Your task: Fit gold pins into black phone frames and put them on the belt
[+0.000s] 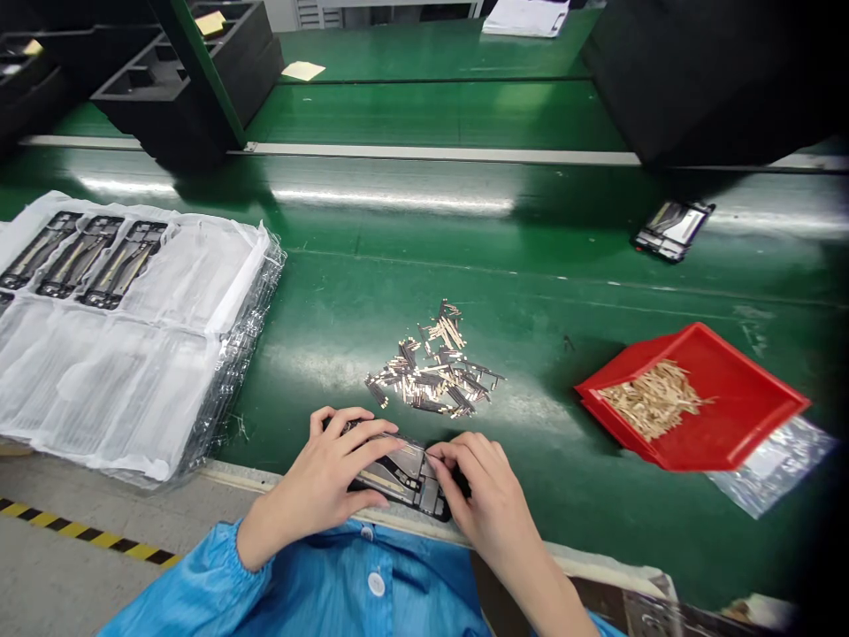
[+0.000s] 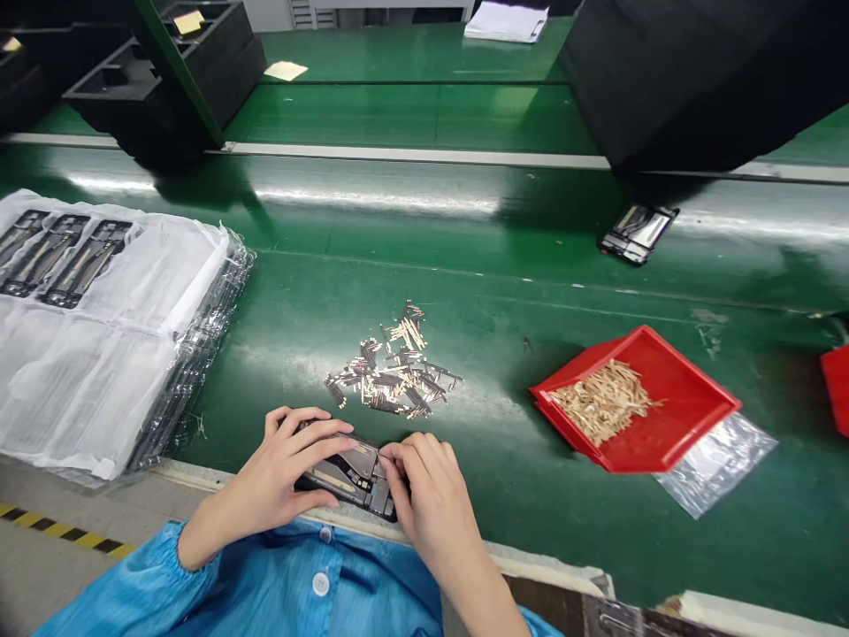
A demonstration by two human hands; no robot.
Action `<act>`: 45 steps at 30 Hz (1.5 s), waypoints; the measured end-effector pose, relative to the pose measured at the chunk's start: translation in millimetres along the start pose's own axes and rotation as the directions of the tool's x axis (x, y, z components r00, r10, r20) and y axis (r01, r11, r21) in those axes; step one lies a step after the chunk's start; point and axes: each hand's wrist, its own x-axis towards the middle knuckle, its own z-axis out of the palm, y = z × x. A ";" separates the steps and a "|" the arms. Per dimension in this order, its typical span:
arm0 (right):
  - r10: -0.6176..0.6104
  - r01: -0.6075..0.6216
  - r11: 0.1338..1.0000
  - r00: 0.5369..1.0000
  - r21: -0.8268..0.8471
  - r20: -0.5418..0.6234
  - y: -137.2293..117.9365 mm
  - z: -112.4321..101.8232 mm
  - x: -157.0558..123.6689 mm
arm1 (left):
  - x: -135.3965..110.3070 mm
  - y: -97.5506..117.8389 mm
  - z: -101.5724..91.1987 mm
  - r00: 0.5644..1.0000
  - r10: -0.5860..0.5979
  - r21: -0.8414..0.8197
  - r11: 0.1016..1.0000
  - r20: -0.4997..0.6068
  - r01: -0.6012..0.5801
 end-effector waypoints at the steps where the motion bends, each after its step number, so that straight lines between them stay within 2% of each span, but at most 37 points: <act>1: -0.024 0.024 0.999 1.000 -0.027 -0.011 -0.2 2.1 -1.7 | 0.6 -0.2 0.2 1.000 0.001 -0.005 1.000 0.010 -0.001; 4: -0.024 0.014 0.990 0.997 -0.139 -0.071 -3.2 8.2 -6.7 | 3.5 -2.6 -0.4 1.000 0.019 -0.032 0.999 0.024 -0.018; 7: 0.081 -0.108 0.978 0.985 -0.181 -0.150 -9.3 10.1 -11.2 | 6.7 -5.6 -2.5 0.998 0.065 -0.056 0.996 -0.008 -0.065; 9: 0.154 -0.167 0.981 0.979 -0.097 -0.132 -14.4 7.1 -13.3 | 7.6 -5.5 -3.7 0.990 0.131 -0.075 0.988 -0.059 -0.135; 11: 0.225 -0.222 0.973 0.973 0.066 -0.051 -19.9 1.5 -14.3 | 7.0 -2.3 -4.5 0.971 0.200 -0.099 0.972 -0.127 -0.214; 14: 0.339 -0.350 0.861 0.936 0.370 0.095 -26.9 -7.9 -13.8 | 4.8 8.1 -5.6 0.944 0.247 -0.104 0.956 -0.220 -0.275; 16: 0.407 -0.422 0.753 0.902 0.505 0.147 -29.9 -13.0 -12.8 | 4.3 16.2 -7.2 0.938 0.241 -0.075 0.961 -0.248 -0.267; 18: 0.456 -0.454 0.690 0.878 0.564 0.148 -31.3 -17.5 -12.2 | 5.2 23.0 -9.3 0.940 0.227 -0.050 0.968 -0.256 -0.248; 23: 0.450 -0.500 0.631 0.859 0.593 0.245 -30.6 -24.8 -13.8 | 8.5 32.9 -14.4 0.972 0.142 -0.117 0.979 -0.188 -0.166; 28: 0.479 -0.516 0.579 0.842 0.632 0.248 -26.1 -24.5 -15.0 | 8.4 41.1 -16.5 0.994 0.059 -0.137 0.988 -0.091 -0.071; 30: 0.435 -0.485 0.624 0.867 0.613 0.243 -23.3 -26.0 -14.7 | 8.6 42.6 -17.2 0.996 0.050 -0.126 0.990 -0.076 -0.059; 31: 0.410 -0.443 0.674 0.890 0.591 0.201 -21.8 -27.1 -14.2 | 8.9 43.0 -17.8 0.996 0.053 -0.115 0.991 -0.069 -0.061; 34: 0.294 -0.225 0.840 0.954 0.494 -0.066 -17.9 -30.8 -11.1 | 9.9 43.8 -20.2 0.997 0.063 -0.073 0.995 -0.049 -0.066; 36: 0.186 -0.089 0.902 0.963 0.423 -0.195 -16.3 -33.2 -8.2 | 10.4 44.9 -21.7 0.997 0.060 -0.069 0.996 -0.048 -0.064; 40: 0.064 0.013 0.939 0.976 0.344 -0.210 -13.6 -36.3 -4.1 | 11.8 46.5 -20.0 0.992 0.044 -0.105 0.993 -0.116 -0.057; 43: 0.030 0.045 0.939 0.977 0.340 -0.212 -9.9 -34.5 -2.8 | 14.7 45.2 -12.7 0.969 0.010 -0.108 0.993 -0.245 -0.037; 45: -0.008 0.088 0.935 0.974 0.344 -0.228 -7.3 -31.7 -2.4 | 17.4 44.0 -6.1 0.936 -0.022 -0.159 0.987 -0.350 -0.036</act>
